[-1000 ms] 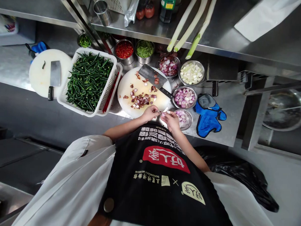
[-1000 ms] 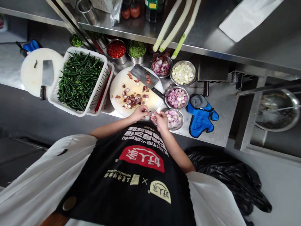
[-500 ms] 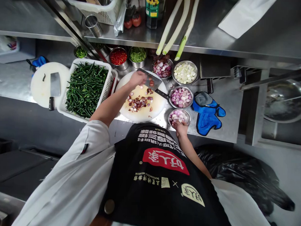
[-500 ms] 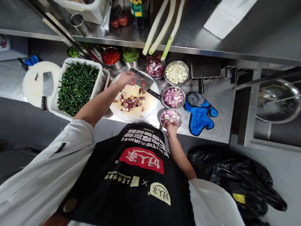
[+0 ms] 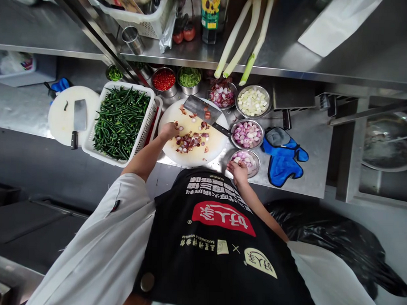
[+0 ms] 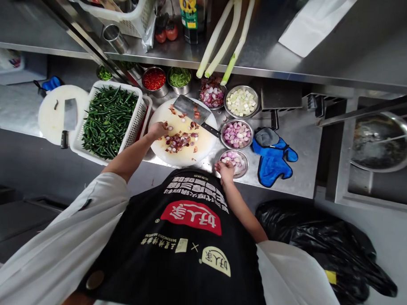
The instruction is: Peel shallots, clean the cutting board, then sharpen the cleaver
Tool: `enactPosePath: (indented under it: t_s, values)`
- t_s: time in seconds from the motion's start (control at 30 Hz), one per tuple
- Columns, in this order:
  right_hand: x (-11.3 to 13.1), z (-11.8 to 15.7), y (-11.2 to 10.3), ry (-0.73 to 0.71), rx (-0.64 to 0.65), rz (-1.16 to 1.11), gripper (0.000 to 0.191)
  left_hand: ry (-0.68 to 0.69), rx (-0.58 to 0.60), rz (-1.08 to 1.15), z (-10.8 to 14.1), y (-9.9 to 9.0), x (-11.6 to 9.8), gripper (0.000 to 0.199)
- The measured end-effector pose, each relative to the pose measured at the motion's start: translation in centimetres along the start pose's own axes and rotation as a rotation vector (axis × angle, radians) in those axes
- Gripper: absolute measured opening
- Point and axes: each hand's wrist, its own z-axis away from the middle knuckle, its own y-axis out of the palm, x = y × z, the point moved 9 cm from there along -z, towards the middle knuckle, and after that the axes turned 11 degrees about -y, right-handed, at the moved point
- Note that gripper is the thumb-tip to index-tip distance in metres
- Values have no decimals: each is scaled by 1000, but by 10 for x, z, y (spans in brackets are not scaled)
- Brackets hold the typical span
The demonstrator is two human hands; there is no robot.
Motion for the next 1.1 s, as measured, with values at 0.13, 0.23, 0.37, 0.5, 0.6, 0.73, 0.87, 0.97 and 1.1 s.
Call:
enactPosePath:
  t_s: [0.13,0.23,0.37,0.5,0.6,0.73,0.87,0.97,1.1]
  values:
    - [5,8,10,-26,74,53,44,99,-167,31,7,-34,-9,24]
    - [20,13,20,-128,143,136,47,125,-71,344,27,-28,-16,17]
    - [51,28,58,-297,277,136,52,111,354,599,88,59,-36,21]
    - [75,44,95,-397,430,221,49,127,570,663,153,142,-52,34]
    - [83,46,96,-436,404,288,40,129,655,724,176,165,-54,47]
    - [75,44,89,-343,384,161,46,173,686,771,183,157,-48,50]
    - [66,45,92,-239,403,53,58,202,667,817,183,150,-45,50]
    - [68,46,94,-220,405,22,60,178,663,845,182,152,-46,45]
    - [71,49,94,-230,403,20,59,156,661,832,180,153,-49,34]
